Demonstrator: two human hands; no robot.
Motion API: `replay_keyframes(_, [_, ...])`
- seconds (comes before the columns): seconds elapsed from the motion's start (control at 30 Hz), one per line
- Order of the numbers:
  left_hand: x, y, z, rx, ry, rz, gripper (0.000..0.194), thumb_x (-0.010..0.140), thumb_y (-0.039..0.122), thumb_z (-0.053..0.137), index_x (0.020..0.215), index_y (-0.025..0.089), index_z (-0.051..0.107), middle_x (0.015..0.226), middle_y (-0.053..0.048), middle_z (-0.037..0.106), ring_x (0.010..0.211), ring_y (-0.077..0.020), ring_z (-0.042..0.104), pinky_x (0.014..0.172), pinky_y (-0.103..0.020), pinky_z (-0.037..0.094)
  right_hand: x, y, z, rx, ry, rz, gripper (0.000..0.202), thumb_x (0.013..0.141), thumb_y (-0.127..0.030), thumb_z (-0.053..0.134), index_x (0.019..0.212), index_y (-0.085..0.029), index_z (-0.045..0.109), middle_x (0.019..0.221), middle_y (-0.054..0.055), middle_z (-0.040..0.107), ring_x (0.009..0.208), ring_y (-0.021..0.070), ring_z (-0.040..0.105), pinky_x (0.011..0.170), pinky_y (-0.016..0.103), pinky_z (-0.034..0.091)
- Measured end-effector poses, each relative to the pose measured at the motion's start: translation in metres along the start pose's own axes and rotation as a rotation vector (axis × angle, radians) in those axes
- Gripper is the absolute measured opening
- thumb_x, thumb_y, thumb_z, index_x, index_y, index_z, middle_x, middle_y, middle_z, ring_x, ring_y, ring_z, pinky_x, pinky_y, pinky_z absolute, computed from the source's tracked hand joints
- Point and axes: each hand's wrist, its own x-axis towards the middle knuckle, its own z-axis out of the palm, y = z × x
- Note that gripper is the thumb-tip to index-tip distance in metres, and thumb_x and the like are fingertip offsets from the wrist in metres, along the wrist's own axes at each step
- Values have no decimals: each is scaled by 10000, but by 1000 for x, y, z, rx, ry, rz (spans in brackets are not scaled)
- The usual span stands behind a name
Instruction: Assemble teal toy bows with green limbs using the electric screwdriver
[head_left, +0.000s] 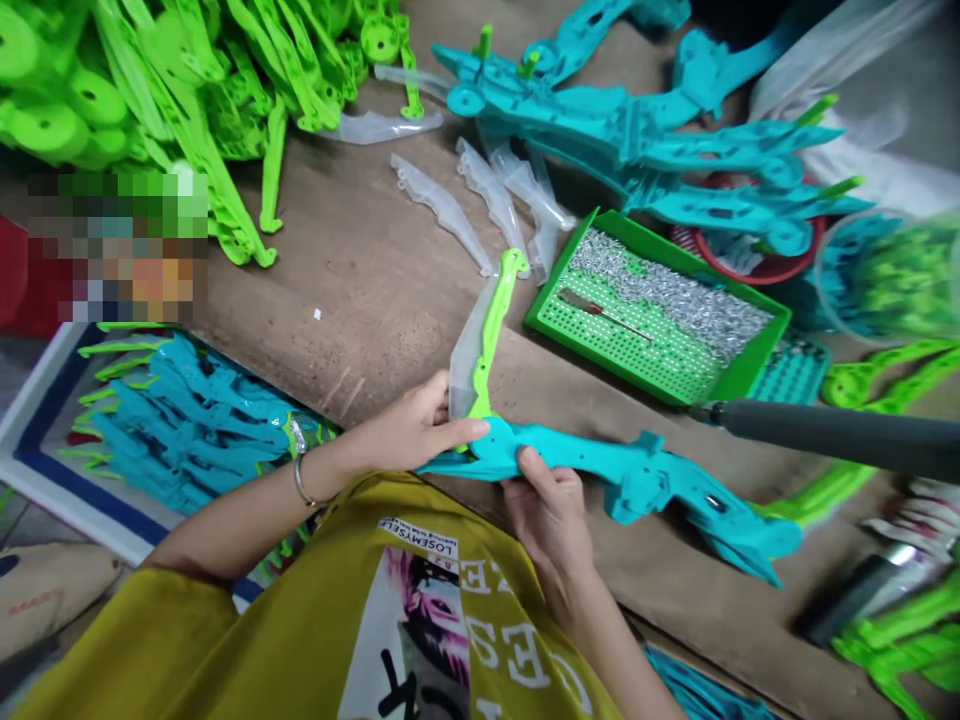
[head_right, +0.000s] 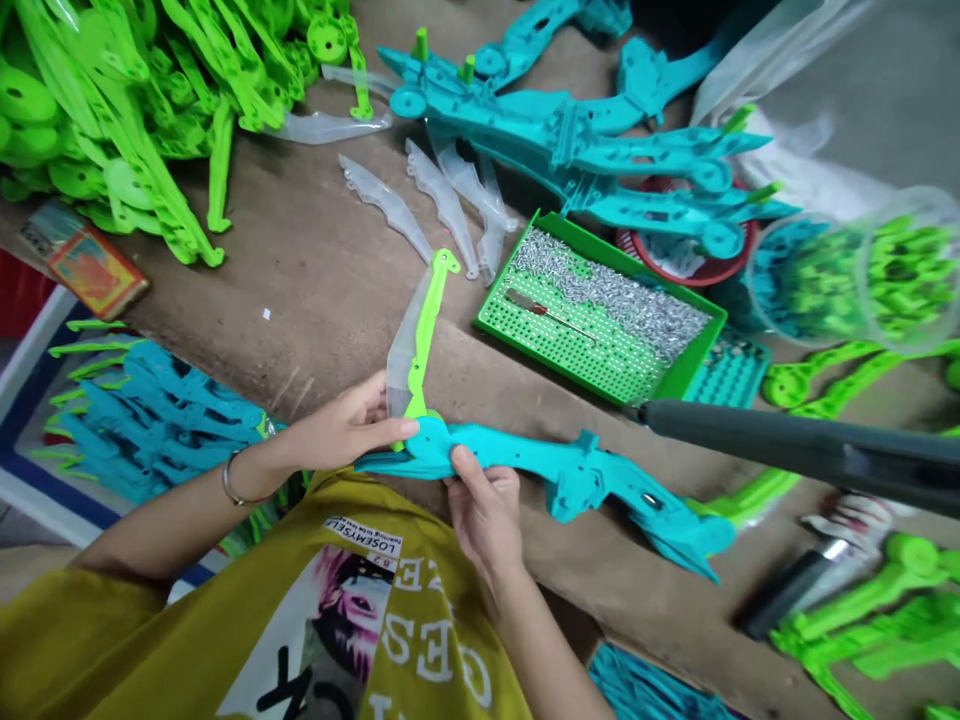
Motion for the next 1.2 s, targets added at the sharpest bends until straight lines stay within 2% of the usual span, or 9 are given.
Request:
replay_keyframes(0.1, [-11,1,-6,-65,-152,-47,311,843,271,647,1093,176,489,1015,-62,668,868,-146,658,753,-287,520,-1,1,-4,17,20,-1,251,586,-336,916,699,-205,735,756,2,763,710,152,703,973,408,562])
replay_keyframes(0.2, [-15,-1,-11,-4,-169,-76,332,813,214,667,1078,176,470,962,-50,677,796,-133,670,687,-257,521,-1,1,-7,18,31,11,238,591,-319,915,690,-208,729,726,-15,748,671,136,682,972,403,560])
replay_keyframes(0.37, [-14,-2,-12,237,-19,-13,584,742,223,759,1222,205,428,935,-31,696,758,-172,720,628,-254,573,-2,-2,-4,-11,49,31,267,552,-340,931,648,-212,717,694,-15,740,656,143,678,962,406,567])
replay_keyframes(0.5, [-13,0,-9,401,127,136,979,699,248,818,1488,241,238,1141,-89,655,855,-195,721,739,-312,621,-1,-6,0,-11,42,49,262,558,-336,926,647,-206,717,707,-12,744,675,145,688,968,402,566])
replay_keyframes(0.6, [-12,-1,-7,510,183,219,1091,671,249,842,1535,258,177,1316,-145,573,968,-243,699,829,-378,622,0,-7,1,-18,24,68,244,584,-328,912,674,-205,721,720,-5,749,696,164,702,963,420,568])
replay_keyframes(0.7, [-12,0,-5,630,203,283,1090,666,249,846,1539,283,194,1404,-154,497,1105,-300,652,900,-432,601,1,-8,2,-12,19,84,248,581,-311,914,696,-199,726,742,1,761,725,178,716,959,428,573])
replay_keyframes(0.9, [-11,4,-1,725,201,305,987,714,206,802,1525,250,241,1348,-142,521,1182,-309,610,968,-448,568,0,-9,5,-13,14,99,271,564,-319,922,700,-191,726,774,16,776,785,208,738,947,448,588])
replay_keyframes(1.1, [-14,2,-9,525,178,203,990,733,225,764,1548,270,206,1430,-168,503,918,-212,704,744,-319,619,2,-6,5,-1,17,88,272,578,-326,917,705,-185,722,742,35,770,881,244,748,971,463,574])
replay_keyframes(1.2, [-22,4,-18,357,117,43,780,823,314,684,1498,195,311,1201,-141,672,791,-171,706,647,-267,581,4,-6,8,12,23,74,287,575,-338,918,718,-180,726,759,42,775,878,249,749,975,474,570])
